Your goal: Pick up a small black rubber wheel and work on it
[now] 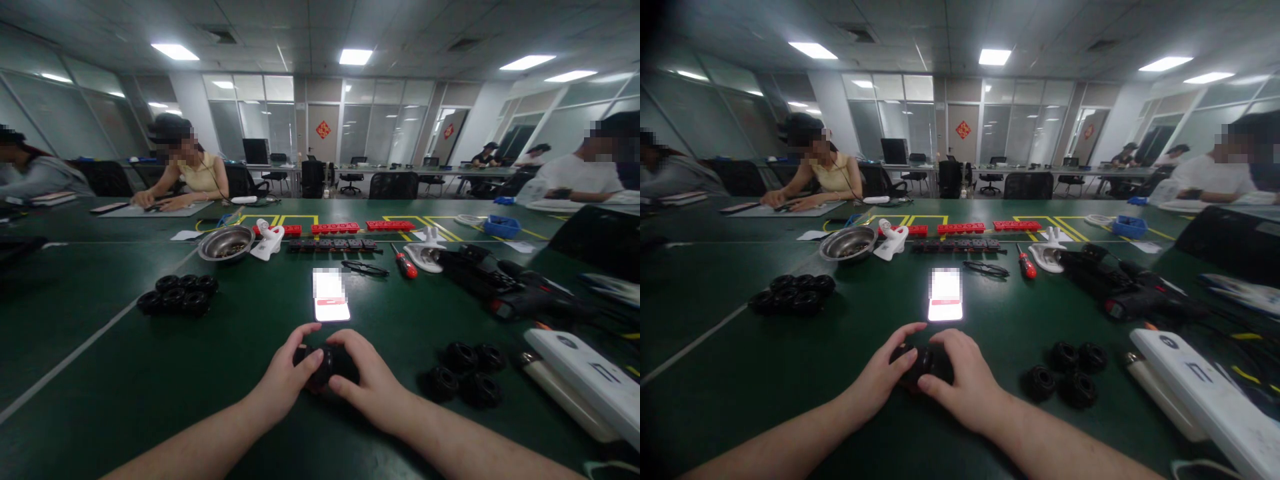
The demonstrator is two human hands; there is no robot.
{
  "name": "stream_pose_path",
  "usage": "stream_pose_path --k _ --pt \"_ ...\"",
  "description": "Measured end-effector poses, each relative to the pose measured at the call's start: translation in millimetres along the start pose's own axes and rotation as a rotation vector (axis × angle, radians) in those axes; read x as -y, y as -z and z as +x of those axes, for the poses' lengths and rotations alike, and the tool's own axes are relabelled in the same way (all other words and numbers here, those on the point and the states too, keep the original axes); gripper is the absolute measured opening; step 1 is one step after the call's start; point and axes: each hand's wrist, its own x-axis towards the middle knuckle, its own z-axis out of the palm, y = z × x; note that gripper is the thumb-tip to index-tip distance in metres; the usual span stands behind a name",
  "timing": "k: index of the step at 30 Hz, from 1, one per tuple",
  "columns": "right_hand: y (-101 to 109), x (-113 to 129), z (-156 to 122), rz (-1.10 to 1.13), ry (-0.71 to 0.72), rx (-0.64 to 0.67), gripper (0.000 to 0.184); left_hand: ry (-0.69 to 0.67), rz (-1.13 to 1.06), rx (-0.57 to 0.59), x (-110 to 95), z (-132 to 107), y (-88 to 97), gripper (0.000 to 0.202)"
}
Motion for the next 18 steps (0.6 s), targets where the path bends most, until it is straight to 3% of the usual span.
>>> stream_pose_path --k 4,8,13,18 --pt "-1 -1 2 0.010 0.000 0.009 0.022 0.021 -0.001 0.004 -1 3 -0.3 0.048" --pt "-1 7 -3 0.019 0.031 -0.010 0.043 0.070 -0.025 0.013 -1 3 1.0 0.050" --pt "-1 7 -4 0.013 0.015 0.010 0.055 -0.014 -0.030 0.045 1 -1 1.3 0.044" --pt "0 -1 1 0.050 0.002 0.020 0.021 0.018 -0.017 0.036 2 0 0.6 0.049"
